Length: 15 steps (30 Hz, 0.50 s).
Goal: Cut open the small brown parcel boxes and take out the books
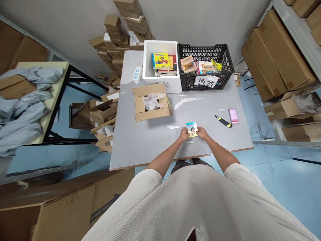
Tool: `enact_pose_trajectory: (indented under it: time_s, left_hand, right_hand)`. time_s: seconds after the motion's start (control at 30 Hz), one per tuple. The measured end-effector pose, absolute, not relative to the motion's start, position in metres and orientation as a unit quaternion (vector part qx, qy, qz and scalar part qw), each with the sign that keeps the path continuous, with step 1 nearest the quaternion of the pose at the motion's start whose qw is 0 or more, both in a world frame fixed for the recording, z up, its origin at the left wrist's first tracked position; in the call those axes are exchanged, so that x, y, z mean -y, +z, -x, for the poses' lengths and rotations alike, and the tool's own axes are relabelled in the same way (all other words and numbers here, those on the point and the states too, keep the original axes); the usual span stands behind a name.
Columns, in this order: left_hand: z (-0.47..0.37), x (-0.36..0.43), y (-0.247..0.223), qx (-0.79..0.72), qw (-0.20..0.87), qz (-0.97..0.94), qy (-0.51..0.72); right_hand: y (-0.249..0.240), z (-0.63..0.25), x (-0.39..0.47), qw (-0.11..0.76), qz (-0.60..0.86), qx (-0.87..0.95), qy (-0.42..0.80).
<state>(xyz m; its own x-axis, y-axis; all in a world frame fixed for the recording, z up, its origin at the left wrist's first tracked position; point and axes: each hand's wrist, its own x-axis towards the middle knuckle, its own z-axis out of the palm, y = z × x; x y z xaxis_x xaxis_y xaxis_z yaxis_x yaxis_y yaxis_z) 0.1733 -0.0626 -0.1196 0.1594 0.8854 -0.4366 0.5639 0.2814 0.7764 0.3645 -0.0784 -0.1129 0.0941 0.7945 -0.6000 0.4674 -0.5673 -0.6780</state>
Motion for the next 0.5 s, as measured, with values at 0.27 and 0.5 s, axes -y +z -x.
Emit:
enact_pose_trajectory:
  time_s: [0.27,0.5]
  left_hand:
    - [-0.168,0.055,-0.088,-0.692,0.510,-0.476,0.183]
    - [-0.149,0.027,-0.045,-0.640,0.512,-0.502,0.276]
  right_hand:
    - [-0.090,-0.353,0.074,0.185,0.756,0.367,0.510]
    - [-0.046,-0.347,0.051,0.293,0.682,0.319,0.590]
